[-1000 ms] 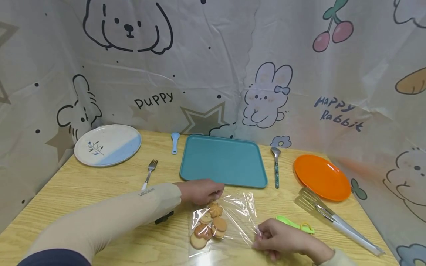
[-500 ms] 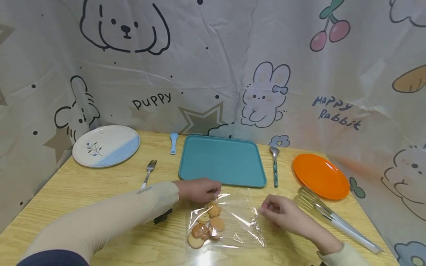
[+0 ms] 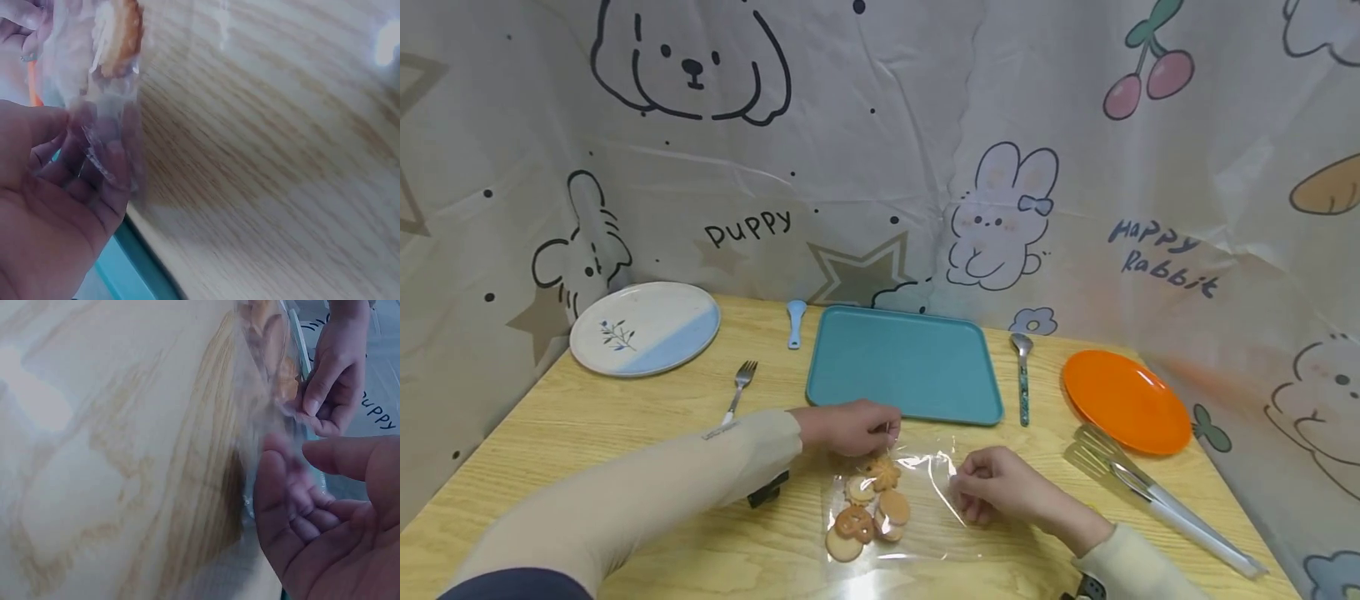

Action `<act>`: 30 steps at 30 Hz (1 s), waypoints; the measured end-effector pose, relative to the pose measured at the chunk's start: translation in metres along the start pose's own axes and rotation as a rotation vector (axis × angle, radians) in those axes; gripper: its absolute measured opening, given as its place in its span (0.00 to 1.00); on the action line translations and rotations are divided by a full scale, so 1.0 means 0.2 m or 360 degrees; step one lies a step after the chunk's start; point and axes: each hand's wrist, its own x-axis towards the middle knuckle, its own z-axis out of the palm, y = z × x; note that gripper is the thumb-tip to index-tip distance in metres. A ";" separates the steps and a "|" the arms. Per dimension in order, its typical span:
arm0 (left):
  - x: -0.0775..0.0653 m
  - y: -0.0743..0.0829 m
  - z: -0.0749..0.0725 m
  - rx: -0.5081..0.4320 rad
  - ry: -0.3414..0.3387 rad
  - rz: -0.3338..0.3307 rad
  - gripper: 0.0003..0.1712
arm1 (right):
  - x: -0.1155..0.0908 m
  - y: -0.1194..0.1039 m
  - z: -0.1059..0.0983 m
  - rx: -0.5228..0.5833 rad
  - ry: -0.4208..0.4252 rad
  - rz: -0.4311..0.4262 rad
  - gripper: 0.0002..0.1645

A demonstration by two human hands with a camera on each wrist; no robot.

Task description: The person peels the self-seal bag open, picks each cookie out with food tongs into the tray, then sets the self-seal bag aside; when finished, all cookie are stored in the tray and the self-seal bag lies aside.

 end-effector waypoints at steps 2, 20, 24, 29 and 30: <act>-0.01 0.01 0.00 0.0089 0.0080 0.0038 0.06 | 0.00 0.00 0.00 0.0039 -0.0003 -0.0016 0.16; -0.24 0.14 0.09 0.0770 0.0281 0.0214 0.16 | -0.03 0.00 -0.06 0.0452 -0.0126 -0.0137 0.12; -0.25 0.14 0.10 0.0810 0.0330 0.0204 0.13 | -0.03 0.00 -0.05 0.0446 -0.0119 -0.0132 0.13; -0.26 0.14 0.12 0.0814 0.0478 0.0185 0.06 | -0.03 -0.01 -0.04 0.0432 -0.0103 -0.0157 0.13; -0.27 0.14 0.12 0.0813 0.0508 0.0200 0.05 | -0.03 -0.01 -0.04 0.0431 -0.0101 -0.0161 0.13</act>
